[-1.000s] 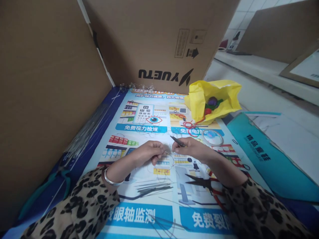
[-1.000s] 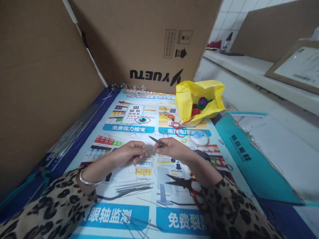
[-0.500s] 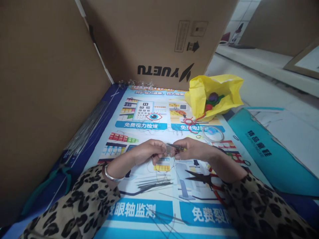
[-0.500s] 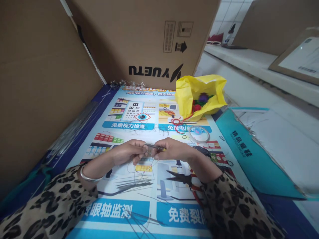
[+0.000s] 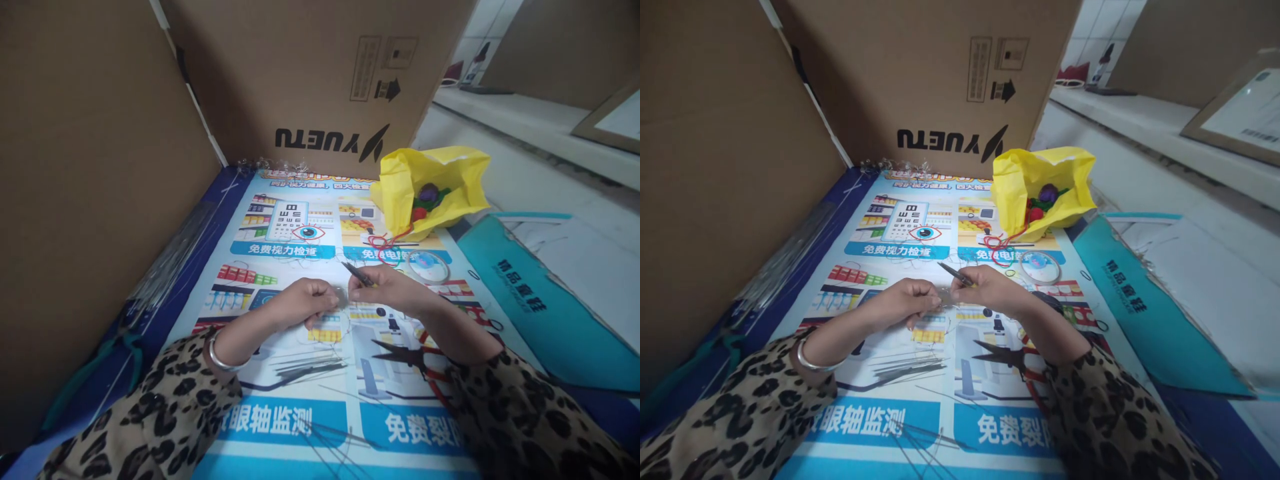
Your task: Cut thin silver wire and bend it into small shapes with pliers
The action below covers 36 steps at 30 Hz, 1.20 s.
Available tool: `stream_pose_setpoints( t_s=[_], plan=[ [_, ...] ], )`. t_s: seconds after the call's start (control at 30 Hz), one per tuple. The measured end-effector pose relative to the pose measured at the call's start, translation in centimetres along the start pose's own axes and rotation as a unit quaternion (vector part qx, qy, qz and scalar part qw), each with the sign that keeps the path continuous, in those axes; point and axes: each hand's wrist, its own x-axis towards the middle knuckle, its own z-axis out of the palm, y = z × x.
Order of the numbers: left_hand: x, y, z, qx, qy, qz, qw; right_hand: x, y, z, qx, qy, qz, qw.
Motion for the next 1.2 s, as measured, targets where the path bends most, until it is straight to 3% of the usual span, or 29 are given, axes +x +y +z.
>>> stream_pose_setpoints(
  t_s=[0.1,0.2,0.33,0.47,0.57,0.73,0.9,1.07,1.2],
  plan=[
    [0.1,-0.2,0.3,0.093,0.055,-0.007,0.994,-0.2,-0.8,0.3,-0.132,0.035,-0.008,0.991],
    [0.2,-0.2,0.6,0.158,0.092,-0.003,0.983,-0.5,-1.7,0.8,-0.252,0.092,-0.041,0.963],
    [-0.1,0.1,1.0,0.246,0.145,0.061,0.957,-0.9,-2.4,1.6,-0.397,0.135,-0.092,0.903],
    [-0.5,0.7,1.0,0.308,0.138,0.087,0.937,-1.2,-2.6,2.1,-0.51,0.115,-0.151,0.839],
    [-0.5,1.0,0.9,0.284,0.129,0.055,0.949,-1.0,-2.3,1.9,-0.531,0.11,-0.148,0.827],
    [-0.1,0.3,0.8,0.104,0.071,-0.018,0.992,-0.2,-1.0,1.2,-0.484,0.1,-0.127,0.86],
    [0.2,-0.3,0.7,0.019,0.051,-0.028,0.998,0.0,-0.4,1.1,-0.454,0.094,-0.125,0.877],
    [-0.1,0.5,0.5,0.115,0.075,-0.038,0.99,-0.4,-1.1,1.4,-0.521,0.125,-0.159,0.829],
    [-0.1,0.9,0.5,0.234,0.116,0.026,0.965,-0.8,-1.9,2.0,-0.59,0.142,-0.221,0.764]
  ],
)
